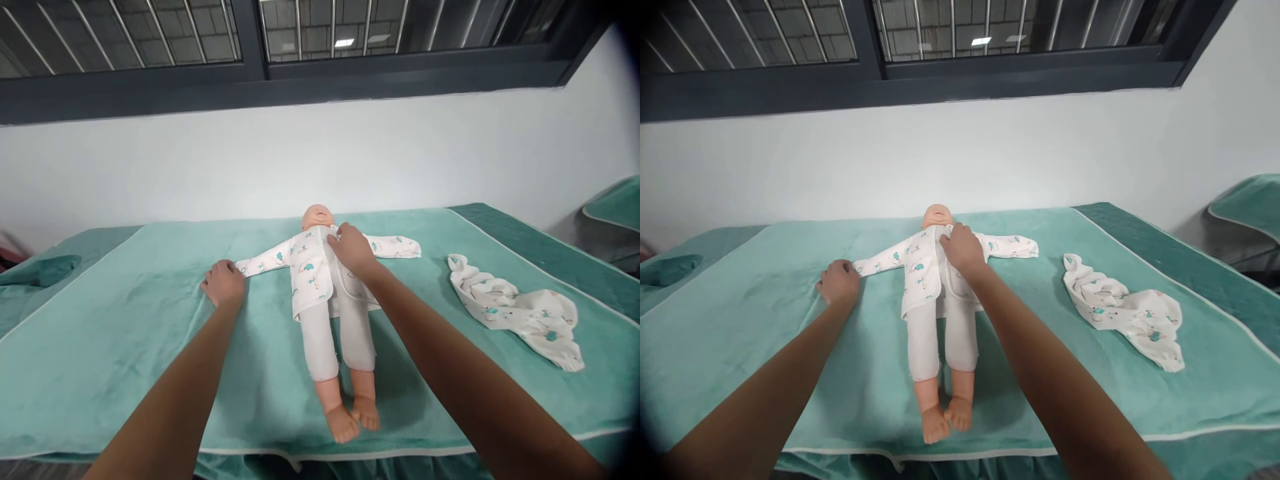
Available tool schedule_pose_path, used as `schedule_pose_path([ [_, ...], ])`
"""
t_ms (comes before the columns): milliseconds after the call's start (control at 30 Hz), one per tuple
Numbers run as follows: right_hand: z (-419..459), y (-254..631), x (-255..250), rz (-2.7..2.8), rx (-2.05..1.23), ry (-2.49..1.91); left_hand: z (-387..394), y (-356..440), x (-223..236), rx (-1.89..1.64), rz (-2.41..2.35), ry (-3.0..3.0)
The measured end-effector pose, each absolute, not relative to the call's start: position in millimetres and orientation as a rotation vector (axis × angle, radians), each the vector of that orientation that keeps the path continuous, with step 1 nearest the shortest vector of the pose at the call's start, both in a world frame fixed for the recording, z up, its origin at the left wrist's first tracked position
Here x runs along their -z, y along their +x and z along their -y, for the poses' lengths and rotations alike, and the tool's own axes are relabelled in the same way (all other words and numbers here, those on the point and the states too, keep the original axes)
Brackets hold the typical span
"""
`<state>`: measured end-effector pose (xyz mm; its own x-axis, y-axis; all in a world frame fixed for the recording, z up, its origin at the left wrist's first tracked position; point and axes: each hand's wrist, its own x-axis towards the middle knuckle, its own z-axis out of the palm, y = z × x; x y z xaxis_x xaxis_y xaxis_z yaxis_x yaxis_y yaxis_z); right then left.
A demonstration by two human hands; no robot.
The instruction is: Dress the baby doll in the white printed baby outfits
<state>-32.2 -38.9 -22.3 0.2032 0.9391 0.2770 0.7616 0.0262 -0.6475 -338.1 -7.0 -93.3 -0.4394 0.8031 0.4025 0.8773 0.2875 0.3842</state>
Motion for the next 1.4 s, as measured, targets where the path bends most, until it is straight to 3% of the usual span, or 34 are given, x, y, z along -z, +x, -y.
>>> schedule_pose_path([
  [300, 24, -35, 18, 1.633, -0.367, -1.668, 5, -337, 95, 0.845, 2.395, -1.555],
  [500, 42, -30, 26, 1.706, -0.461, -1.372, 4, -339, 97, 0.872, 2.39, -1.557],
  [633, 68, 0, 59, 1.43, -0.459, -1.18, 3, -338, 97, 0.894, 2.389, -1.566],
  [833, 79, 70, 105, 0.765, -0.565, -1.433, 14, -332, 87, 0.984, 2.278, -1.538],
  [1067, 70, 60, 96, 0.949, -1.213, -1.231, 45, -302, 91, 1.476, 2.199, -1.624],
  [1167, 73, 48, 91, 0.991, -1.462, -0.998, 56, -267, 96, 1.684, 2.29, -2.011],
  [1400, 80, 40, 87, 1.129, -1.518, -0.778, 49, -216, 89, 2.034, 2.252, -2.397],
])
